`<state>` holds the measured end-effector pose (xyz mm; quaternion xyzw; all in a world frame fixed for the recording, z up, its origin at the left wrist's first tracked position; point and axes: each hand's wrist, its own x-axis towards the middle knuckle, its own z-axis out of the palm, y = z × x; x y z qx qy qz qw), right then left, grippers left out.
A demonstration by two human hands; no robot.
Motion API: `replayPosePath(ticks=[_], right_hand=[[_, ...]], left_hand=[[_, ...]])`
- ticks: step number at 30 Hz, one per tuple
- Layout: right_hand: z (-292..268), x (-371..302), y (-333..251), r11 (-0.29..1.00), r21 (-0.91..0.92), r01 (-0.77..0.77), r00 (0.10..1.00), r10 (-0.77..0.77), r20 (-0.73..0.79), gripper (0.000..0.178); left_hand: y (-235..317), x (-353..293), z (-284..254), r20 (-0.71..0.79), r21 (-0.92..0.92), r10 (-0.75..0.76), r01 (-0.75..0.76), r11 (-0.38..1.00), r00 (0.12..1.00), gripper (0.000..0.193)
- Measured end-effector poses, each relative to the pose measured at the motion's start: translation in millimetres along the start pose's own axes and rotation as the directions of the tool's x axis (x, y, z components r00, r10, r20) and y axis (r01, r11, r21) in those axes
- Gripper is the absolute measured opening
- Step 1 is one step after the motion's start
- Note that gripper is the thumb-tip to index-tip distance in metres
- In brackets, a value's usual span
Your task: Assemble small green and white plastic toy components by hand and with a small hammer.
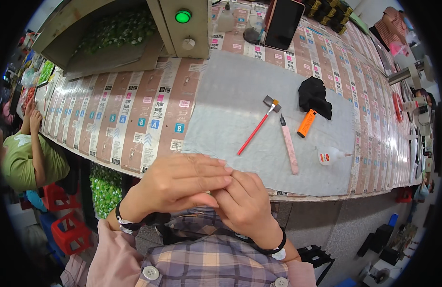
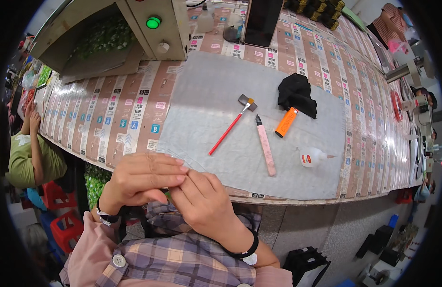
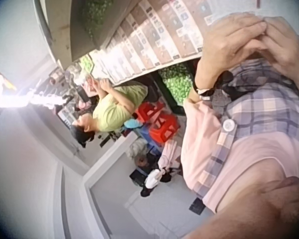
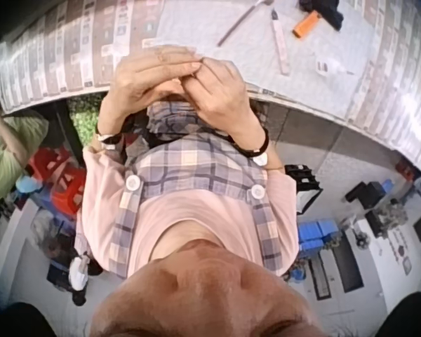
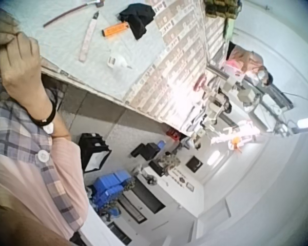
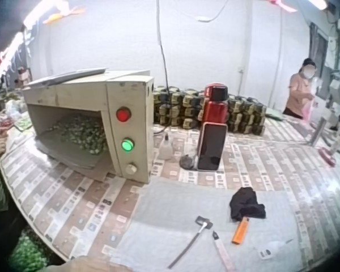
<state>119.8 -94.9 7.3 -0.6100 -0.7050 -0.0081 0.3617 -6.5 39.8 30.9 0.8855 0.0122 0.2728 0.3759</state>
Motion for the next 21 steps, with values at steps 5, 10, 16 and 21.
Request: replayPosePath(ticks=[5, 10, 16, 21], right_hand=[[1, 3, -2, 1.000, 0.002, 0.016, 1.000, -0.016, 0.001, 0.016], [0, 3, -3, 1.000, 0.012, 0.020, 0.999, -0.020, 0.026, 0.016], [2, 2, -4, 0.999, 0.047, 0.015, 0.999, -0.017, 0.041, 0.014], [0, 2, -5, 0.998, 0.055, 0.010, 0.999, -0.012, 0.044, 0.013]], left_hand=[[-3, -7, 2, -0.092, 0.024, -0.100, 0.103, 0.994, 0.991, 0.031], [2, -5, 5, -0.061, -0.047, -0.141, 0.139, 0.989, 0.988, 0.028], [0, -7, 6, -0.045, -0.038, -0.151, 0.150, 0.988, 0.987, 0.028], [-5, -7, 9, -0.067, -0.072, -0.100, 0.096, 0.993, 0.993, 0.026]])
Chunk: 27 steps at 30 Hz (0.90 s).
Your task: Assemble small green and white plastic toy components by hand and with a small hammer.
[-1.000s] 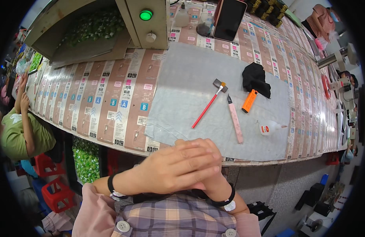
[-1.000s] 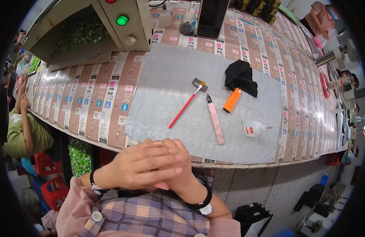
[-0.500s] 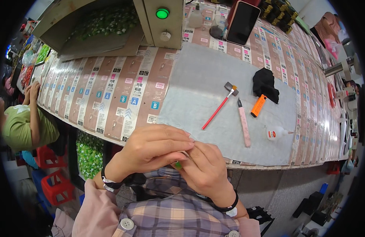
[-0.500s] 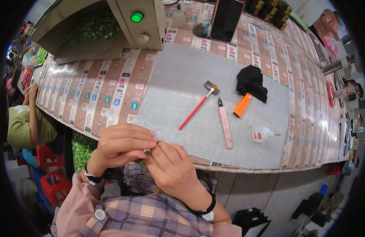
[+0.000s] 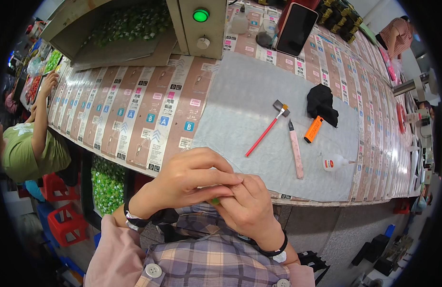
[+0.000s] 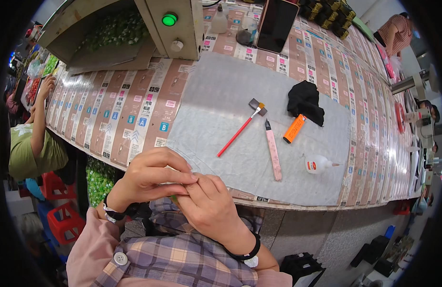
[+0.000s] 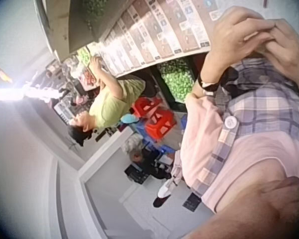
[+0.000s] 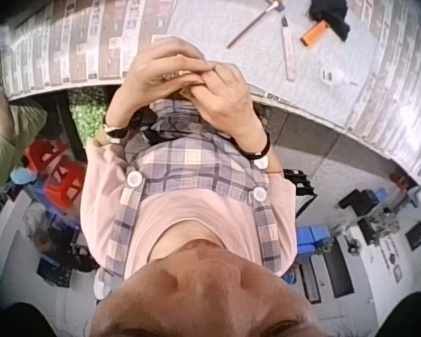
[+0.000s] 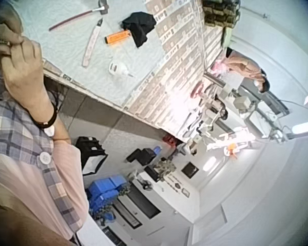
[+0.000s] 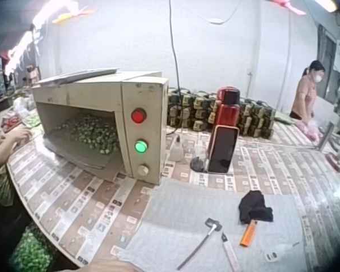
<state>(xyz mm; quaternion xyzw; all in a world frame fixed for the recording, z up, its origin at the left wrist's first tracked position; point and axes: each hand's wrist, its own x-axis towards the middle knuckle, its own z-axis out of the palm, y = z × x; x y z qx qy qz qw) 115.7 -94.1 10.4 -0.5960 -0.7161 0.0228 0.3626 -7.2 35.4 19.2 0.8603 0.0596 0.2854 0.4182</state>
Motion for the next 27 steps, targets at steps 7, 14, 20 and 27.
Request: replayPosePath(ticks=[7, 14, 20, 27], right_hand=[[1, -2, 1, 0.999, 0.053, -0.006, 1.000, 0.005, 0.016, 0.014], [1, -1, 1, 0.997, 0.075, -0.018, 0.999, 0.015, 0.047, 0.013], [1, -1, 1, 0.999, 0.032, 0.011, 0.997, -0.013, 0.081, 0.012], [-2, 3, 1, 1.000, 0.005, 0.031, 0.994, -0.031, 0.108, 0.012]], left_hand=[[2, 0, 0, 0.024, -0.022, -0.012, 0.012, 1.000, 1.000, 0.023], [8, 6, -4, 0.059, -0.014, -0.011, 0.012, 1.000, 0.998, 0.019], [16, 13, -14, 0.218, 0.028, -0.070, 0.065, 0.997, 0.973, 0.020], [13, 16, -17, 0.322, 0.002, -0.142, 0.150, 0.989, 0.936, 0.017]])
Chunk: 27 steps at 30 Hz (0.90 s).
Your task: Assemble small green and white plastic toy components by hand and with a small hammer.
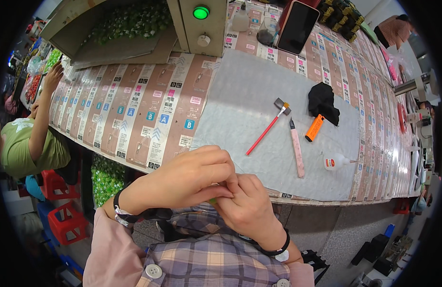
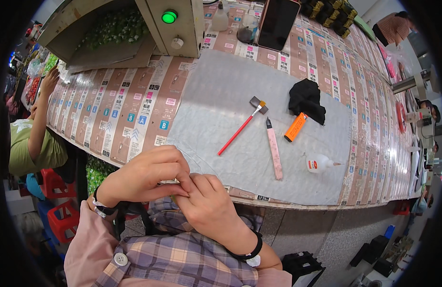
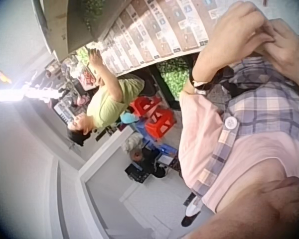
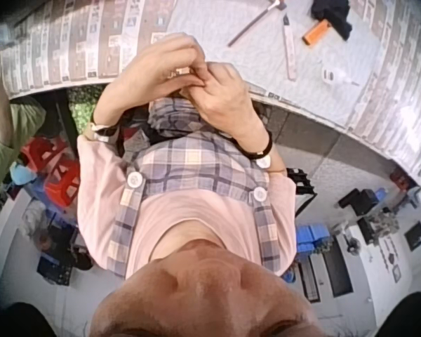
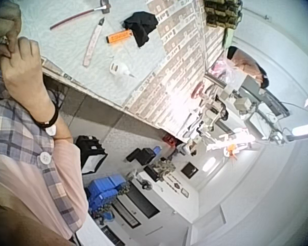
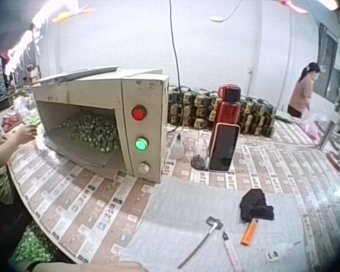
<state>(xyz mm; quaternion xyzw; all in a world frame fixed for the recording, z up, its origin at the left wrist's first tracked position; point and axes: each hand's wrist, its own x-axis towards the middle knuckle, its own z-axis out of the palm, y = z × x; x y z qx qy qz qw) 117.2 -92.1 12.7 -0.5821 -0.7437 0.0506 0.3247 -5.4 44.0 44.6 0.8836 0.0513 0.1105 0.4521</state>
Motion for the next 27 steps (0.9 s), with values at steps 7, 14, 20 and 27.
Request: replayPosePath(ticks=[7, 14, 20, 27], right_hand=[[-0.5, -0.8, -0.2, 1.000, -0.021, 0.010, 1.000, -0.010, 0.004, 0.011], [-2.6, -3.4, -1.7, 1.000, -0.006, 0.001, 1.000, -0.001, -0.012, 0.014], [-3.9, -4.6, -0.7, 0.999, 0.020, 0.029, 0.999, -0.030, 0.044, 0.016], [-4.7, -5.6, -3.3, 0.995, -0.015, 0.099, 0.989, -0.096, 0.116, 0.018]], left_hand=[[-0.5, -0.8, 1.3, -0.016, -0.058, -0.005, 0.004, 0.998, 1.000, 0.016], [0.7, -0.2, 4.0, -0.047, -0.114, -0.042, 0.036, 0.993, 0.998, 0.018], [0.5, -0.7, 2.3, -0.036, -0.127, -0.004, 0.000, 0.992, 0.999, 0.014], [1.1, -2.7, -2.9, 0.072, -0.213, -0.077, 0.091, 0.973, 0.994, 0.012]])
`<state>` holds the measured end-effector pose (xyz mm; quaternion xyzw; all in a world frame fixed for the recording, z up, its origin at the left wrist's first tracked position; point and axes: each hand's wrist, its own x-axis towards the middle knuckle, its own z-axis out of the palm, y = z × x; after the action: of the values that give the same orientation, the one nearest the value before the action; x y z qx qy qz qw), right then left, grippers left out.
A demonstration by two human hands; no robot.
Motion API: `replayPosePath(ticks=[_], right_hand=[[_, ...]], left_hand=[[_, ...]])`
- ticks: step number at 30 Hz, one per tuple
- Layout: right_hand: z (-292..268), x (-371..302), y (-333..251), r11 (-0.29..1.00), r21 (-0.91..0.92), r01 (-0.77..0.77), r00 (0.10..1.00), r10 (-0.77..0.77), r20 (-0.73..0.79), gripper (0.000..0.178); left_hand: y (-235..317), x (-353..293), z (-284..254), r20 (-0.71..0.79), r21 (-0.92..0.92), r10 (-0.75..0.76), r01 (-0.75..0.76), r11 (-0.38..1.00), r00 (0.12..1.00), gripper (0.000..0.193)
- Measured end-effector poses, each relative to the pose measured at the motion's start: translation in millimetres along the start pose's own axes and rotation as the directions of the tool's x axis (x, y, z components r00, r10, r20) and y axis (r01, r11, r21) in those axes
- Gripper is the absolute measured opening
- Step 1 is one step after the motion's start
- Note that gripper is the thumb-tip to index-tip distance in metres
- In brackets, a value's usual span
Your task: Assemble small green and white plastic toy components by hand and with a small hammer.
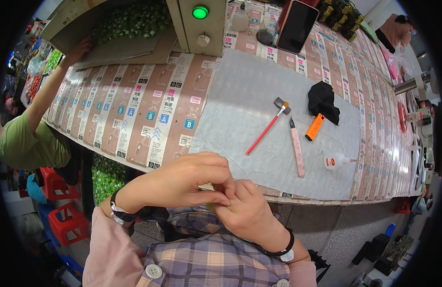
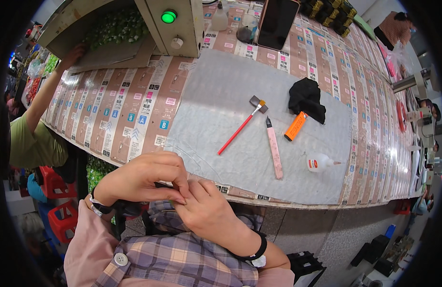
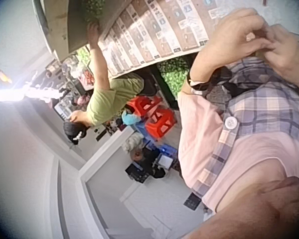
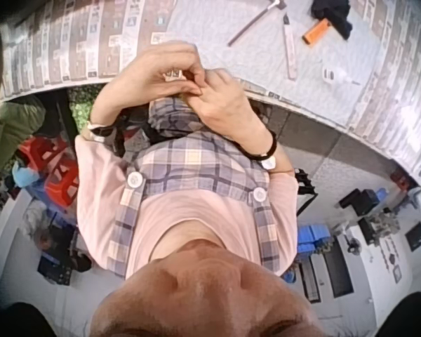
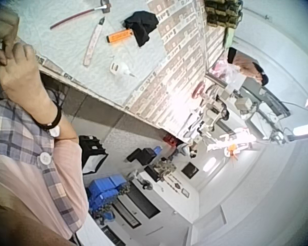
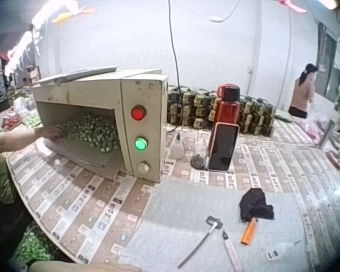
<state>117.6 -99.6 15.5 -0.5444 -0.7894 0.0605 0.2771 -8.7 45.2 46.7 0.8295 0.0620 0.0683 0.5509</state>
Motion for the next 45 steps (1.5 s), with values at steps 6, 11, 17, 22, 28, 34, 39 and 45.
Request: replayPosePath(ticks=[6, 11, 17, 22, 28, 34, 39, 45], right_hand=[[6, -2, 0, 0.998, -0.037, 0.052, 0.999, -0.051, 0.011, 0.015], [4, -2, 0, 0.999, -0.047, 0.026, 1.000, -0.026, 0.002, 0.012], [-4, 1, 1, 0.999, 0.047, 0.009, 0.998, -0.006, -0.057, 0.011], [-4, 1, 0, 0.992, 0.129, -0.014, 0.997, 0.023, -0.072, 0.011], [-5, 2, -1, 0.997, 0.066, -0.027, 0.999, 0.030, -0.040, 0.010], [-1, -1, -1, 0.998, 0.048, -0.051, 0.999, 0.051, -0.002, 0.007], [-1, -2, -1, 0.995, 0.078, -0.066, 0.997, 0.069, -0.033, 0.009], [-2, -2, 0, 0.995, 0.072, -0.075, 0.996, 0.077, -0.033, 0.010]], left_hand=[[7, 0, -3, 0.105, 0.016, -0.111, 0.109, 0.994, 0.988, 0.012], [9, -3, 0, 0.051, 0.088, -0.099, 0.094, 0.992, 0.994, 0.012], [5, -5, 6, -0.060, 0.133, 0.127, -0.118, 0.984, 0.990, 0.015], [3, -5, 10, -0.114, 0.175, 0.163, -0.141, 0.974, 0.980, 0.017], [7, -6, 9, -0.069, 0.150, 0.036, -0.025, 0.988, 0.997, 0.015], [3, -5, 12, -0.062, 0.069, -0.035, 0.039, 0.997, 0.997, 0.015], [0, -5, 15, -0.092, 0.057, -0.023, 0.029, 0.998, 0.995, 0.016], [3, -3, 17, -0.110, -0.001, -0.070, 0.070, 0.998, 0.991, 0.016]])
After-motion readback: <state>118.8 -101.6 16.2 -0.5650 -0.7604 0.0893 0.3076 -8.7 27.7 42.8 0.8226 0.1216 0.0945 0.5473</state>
